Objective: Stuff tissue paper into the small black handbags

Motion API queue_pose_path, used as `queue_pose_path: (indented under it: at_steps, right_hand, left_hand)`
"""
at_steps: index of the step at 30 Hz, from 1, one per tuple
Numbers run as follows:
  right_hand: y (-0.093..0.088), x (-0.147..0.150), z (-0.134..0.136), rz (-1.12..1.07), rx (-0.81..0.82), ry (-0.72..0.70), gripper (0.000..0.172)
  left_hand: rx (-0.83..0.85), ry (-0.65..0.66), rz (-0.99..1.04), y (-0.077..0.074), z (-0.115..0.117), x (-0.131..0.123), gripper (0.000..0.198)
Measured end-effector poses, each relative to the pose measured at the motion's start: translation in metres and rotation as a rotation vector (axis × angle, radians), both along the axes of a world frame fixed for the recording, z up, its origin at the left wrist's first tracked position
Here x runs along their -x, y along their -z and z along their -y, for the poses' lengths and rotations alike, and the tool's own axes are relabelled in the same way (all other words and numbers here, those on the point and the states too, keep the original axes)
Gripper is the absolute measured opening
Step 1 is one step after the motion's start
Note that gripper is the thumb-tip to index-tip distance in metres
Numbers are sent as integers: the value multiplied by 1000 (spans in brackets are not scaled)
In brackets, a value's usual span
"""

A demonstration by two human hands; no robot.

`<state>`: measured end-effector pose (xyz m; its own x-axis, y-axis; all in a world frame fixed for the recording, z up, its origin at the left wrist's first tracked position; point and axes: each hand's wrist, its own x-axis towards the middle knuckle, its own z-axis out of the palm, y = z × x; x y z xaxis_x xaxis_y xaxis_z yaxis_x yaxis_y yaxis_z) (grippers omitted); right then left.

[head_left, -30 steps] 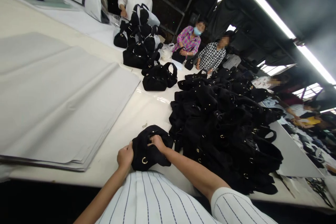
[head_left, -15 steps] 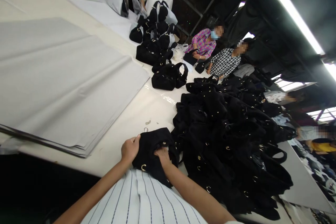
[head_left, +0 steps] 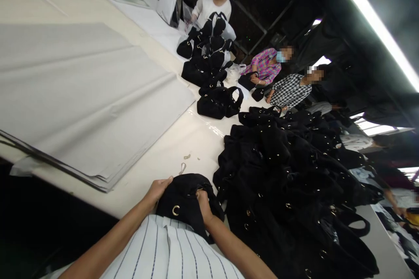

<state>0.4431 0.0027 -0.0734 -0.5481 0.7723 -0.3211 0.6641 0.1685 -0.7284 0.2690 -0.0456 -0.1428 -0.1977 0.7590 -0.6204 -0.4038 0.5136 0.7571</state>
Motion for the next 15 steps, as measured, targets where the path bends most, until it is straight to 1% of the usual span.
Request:
queue_pose_path:
  at_steps: [2,4,6,8,10,11,13,15]
  right_hand:
    - [-1,0,5,-7,49,128,29]
    - [0,-3,7,-33,64,219,26]
    - [0,-8,6,-85,68,285,22]
    - [-5,-13,4,-123,76,318,21]
    - [-14,-19,2,-166,132,330,20]
    - [-21,-21,1,-205,204,324,19]
    - [-34,-27,-3,-328,402,321,17]
    - [-46,-31,-7,-459,565,367,16]
  left_hand:
    - [-6,-21,178,-2,1,-3,57]
    - [-29,-42,318,-5,1,-6,55]
    - [-44,-46,411,-6,0,-9,56]
    - [-33,-24,468,-6,-1,-12,57]
    - [-30,2,471,-6,-2,-12,58]
    - [-36,11,450,-6,-3,-12,59]
    - [-50,23,372,-7,-4,-11,59]
    - [-59,38,261,-8,-6,-11,61]
